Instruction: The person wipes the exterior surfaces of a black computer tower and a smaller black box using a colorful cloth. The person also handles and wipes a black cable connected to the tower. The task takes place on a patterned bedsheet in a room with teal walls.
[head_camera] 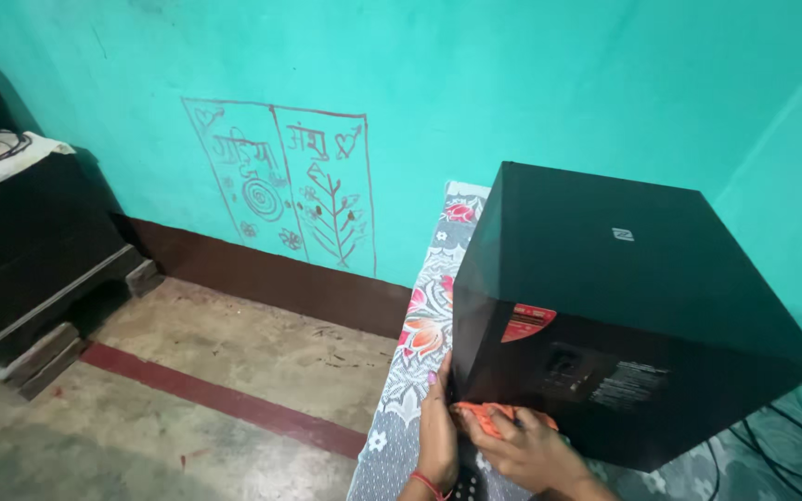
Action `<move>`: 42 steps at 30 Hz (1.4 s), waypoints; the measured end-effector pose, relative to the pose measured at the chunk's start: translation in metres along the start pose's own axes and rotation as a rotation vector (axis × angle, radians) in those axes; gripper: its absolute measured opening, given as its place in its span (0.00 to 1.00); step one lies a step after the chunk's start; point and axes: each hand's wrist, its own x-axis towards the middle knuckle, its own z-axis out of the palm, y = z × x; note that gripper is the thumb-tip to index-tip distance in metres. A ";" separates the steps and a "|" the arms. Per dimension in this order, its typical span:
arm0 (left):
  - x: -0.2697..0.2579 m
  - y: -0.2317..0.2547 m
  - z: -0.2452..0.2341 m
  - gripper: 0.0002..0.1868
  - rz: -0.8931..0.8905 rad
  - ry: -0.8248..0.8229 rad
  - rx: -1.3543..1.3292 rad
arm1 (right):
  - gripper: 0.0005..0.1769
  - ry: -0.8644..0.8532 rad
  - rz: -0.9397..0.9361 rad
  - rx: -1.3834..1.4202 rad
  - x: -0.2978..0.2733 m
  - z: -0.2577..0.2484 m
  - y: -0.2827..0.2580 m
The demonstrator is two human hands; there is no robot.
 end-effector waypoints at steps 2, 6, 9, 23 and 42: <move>0.001 0.001 -0.001 0.32 0.165 -0.058 0.064 | 0.19 -0.026 -0.029 0.090 -0.005 0.005 -0.002; 0.004 0.000 -0.002 0.32 0.311 -0.089 0.184 | 0.17 -0.062 -0.008 0.216 -0.013 0.006 -0.006; 0.005 -0.003 -0.001 0.32 0.272 -0.064 0.180 | 0.18 -0.194 -0.073 0.294 -0.008 -0.011 0.008; 0.007 -0.001 0.003 0.34 0.279 -0.046 0.193 | 0.25 0.081 0.322 -0.167 0.033 -0.108 0.068; 0.006 -0.004 0.001 0.34 0.286 0.005 0.297 | 0.28 -0.075 0.124 -0.125 -0.027 -0.040 0.019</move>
